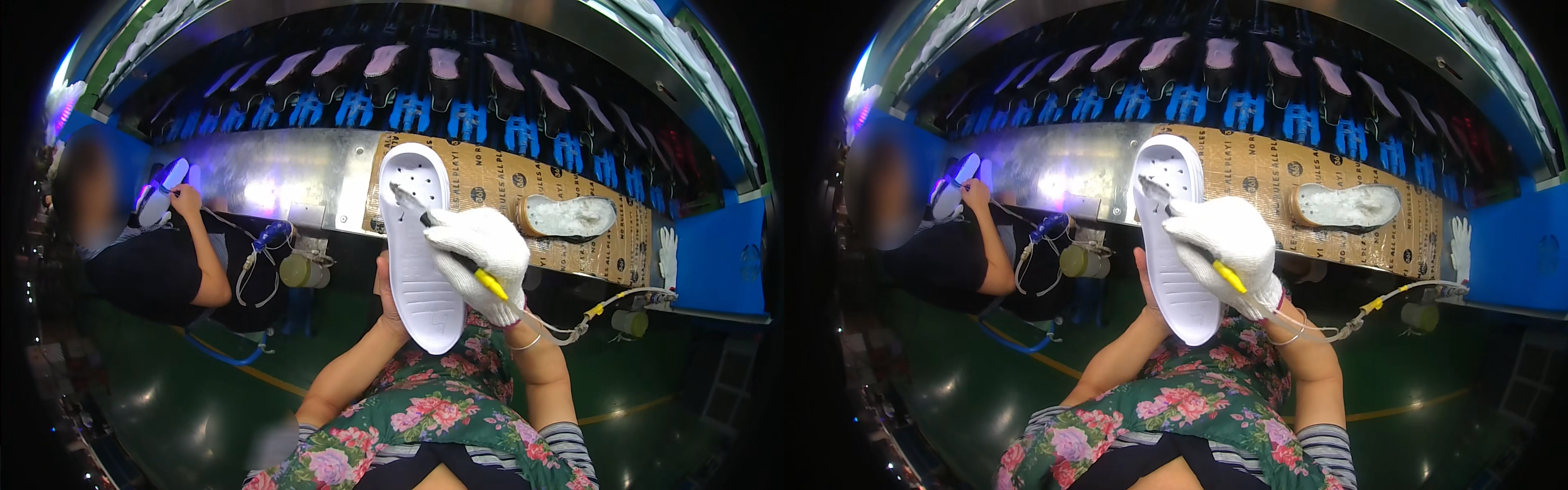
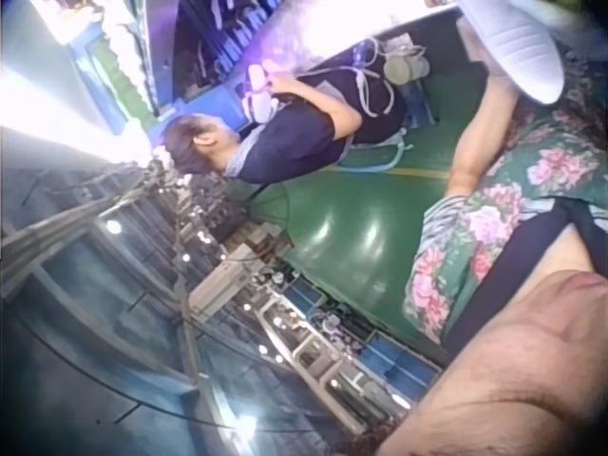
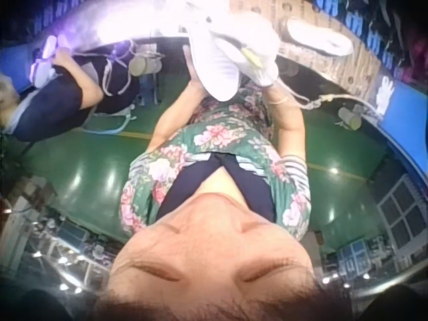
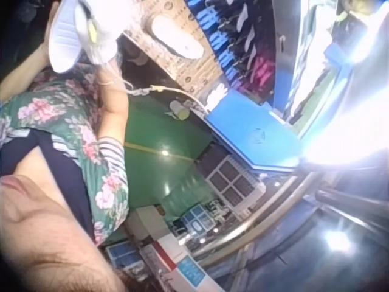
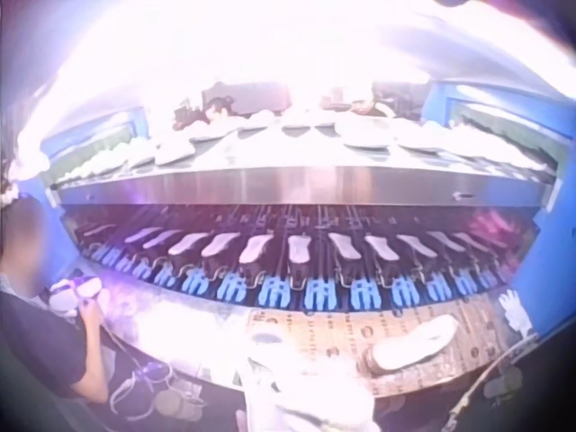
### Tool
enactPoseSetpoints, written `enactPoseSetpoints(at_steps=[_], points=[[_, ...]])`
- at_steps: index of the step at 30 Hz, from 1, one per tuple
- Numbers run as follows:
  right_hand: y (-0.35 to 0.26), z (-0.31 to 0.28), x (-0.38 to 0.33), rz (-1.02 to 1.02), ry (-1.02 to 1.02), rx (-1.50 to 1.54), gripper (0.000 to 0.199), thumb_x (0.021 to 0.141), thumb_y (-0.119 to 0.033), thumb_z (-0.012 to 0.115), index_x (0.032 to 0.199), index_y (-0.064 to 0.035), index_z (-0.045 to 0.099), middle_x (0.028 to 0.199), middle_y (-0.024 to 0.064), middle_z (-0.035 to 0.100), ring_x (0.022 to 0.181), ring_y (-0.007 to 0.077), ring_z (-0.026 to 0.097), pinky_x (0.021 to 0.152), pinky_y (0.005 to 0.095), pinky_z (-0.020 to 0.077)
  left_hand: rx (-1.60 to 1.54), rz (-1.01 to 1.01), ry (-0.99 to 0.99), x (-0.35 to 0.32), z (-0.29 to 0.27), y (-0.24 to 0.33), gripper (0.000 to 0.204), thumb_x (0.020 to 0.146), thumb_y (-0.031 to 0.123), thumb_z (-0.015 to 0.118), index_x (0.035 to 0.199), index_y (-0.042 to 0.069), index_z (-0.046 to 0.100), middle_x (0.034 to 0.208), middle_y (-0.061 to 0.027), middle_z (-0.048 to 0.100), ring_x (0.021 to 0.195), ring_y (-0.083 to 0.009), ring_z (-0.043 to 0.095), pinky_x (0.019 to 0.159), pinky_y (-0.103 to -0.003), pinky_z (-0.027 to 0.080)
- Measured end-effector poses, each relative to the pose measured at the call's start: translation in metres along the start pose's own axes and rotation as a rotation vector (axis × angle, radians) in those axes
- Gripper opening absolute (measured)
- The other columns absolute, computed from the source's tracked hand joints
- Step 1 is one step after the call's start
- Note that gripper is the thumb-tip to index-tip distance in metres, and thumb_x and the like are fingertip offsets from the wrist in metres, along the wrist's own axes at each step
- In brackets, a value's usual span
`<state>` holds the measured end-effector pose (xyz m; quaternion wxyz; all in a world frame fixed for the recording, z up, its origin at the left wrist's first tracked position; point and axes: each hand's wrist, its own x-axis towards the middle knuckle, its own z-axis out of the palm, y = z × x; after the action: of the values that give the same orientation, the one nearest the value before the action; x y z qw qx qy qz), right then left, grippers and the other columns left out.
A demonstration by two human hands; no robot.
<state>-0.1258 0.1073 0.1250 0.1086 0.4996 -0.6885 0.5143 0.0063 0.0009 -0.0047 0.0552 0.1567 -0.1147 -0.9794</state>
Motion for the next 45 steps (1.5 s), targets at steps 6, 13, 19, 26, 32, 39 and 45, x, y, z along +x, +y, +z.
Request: enactPoseSetpoints(at_steps=[6,13,19,26,32,39,45], points=[[0.005,-0.003,0.007,-0.236,0.003,-0.258,0.038,0.071,-0.005,0.081,0.109,-0.0083,0.08,0.116,0.0112,0.079,0.097,0.0278,0.075,0.083,0.0397,0.0568,0.123,-0.025,-0.058,-0.011,-0.011,-0.012,0.105,0.088,0.078,0.064,0.166,0.016,0.031,0.162,-0.015,0.046,0.146,-0.0355,0.051,0.121,-0.054,0.043],[-0.002,0.012,-0.014,-0.017,0.004,0.103,0.038,0.071,0.001,0.084,0.108,-0.0078,0.08,0.115,0.014,0.079,0.097,0.0321,0.076,0.085,0.0404,0.0586,-0.023,0.058,-0.101,-0.003,-0.031,-0.009,0.095,0.096,0.073,0.058,0.167,0.017,0.029,0.164,-0.017,0.043,0.146,-0.0365,0.05,0.124,-0.055,0.04],[-0.007,0.032,-0.014,-0.134,0.06,-0.089,0.029,0.078,-0.006,0.08,0.107,-0.0114,0.08,0.109,0.0097,0.079,0.093,0.0264,0.076,0.078,0.0383,0.0584,0.032,0.082,-0.05,0.015,-0.041,-0.005,0.091,0.098,0.075,0.053,0.165,0.016,0.034,0.161,-0.016,0.047,0.147,-0.0351,0.048,0.124,-0.055,0.038],[0.002,0.028,-0.022,-0.021,0.138,0.051,0.032,0.074,-0.004,0.082,0.105,-0.0095,0.079,0.107,0.0108,0.08,0.093,0.0301,0.076,0.083,0.0408,0.0591,-0.067,0.161,-0.18,0.03,-0.038,0.012,0.097,0.096,0.085,0.043,0.164,0.016,0.035,0.162,-0.0149,0.046,0.145,-0.0346,0.051,0.122,-0.055,0.041],[-0.009,0.031,-0.025,-0.034,-0.031,0.323,0.032,0.074,-0.006,0.084,0.105,-0.0082,0.08,0.111,0.0113,0.08,0.097,0.0298,0.077,0.089,0.0417,0.059,-0.043,0.168,-0.477,0.046,-0.015,0.03,0.109,0.09,0.091,0.043,0.166,0.014,0.031,0.148,-0.0305,0.055,0.13,-0.0439,0.061,0.109,-0.058,0.052],[-0.004,0.047,-0.031,-0.142,0.03,0.137,0.045,0.062,-0.009,0.082,0.106,-0.0124,0.08,0.111,0.0078,0.078,0.101,0.0292,0.075,0.09,0.0428,0.0582,-0.166,0.098,-0.39,0.047,0.011,0.036,0.109,0.089,0.091,0.047,0.165,0.015,0.031,0.15,-0.0282,0.052,0.13,-0.0502,0.057,0.103,-0.067,0.053],[-0.001,0.031,-0.022,0.033,0.063,0.245,0.028,0.075,-0.003,0.084,0.101,-0.0107,0.08,0.109,0.0124,0.08,0.098,0.0329,0.076,0.087,0.0419,0.0593,-0.123,0.134,-0.425,0.05,0.025,0.048,0.111,0.086,0.091,0.053,0.162,0.012,0.033,0.146,-0.0247,0.053,0.123,-0.0509,0.059,0.101,-0.069,0.053]])
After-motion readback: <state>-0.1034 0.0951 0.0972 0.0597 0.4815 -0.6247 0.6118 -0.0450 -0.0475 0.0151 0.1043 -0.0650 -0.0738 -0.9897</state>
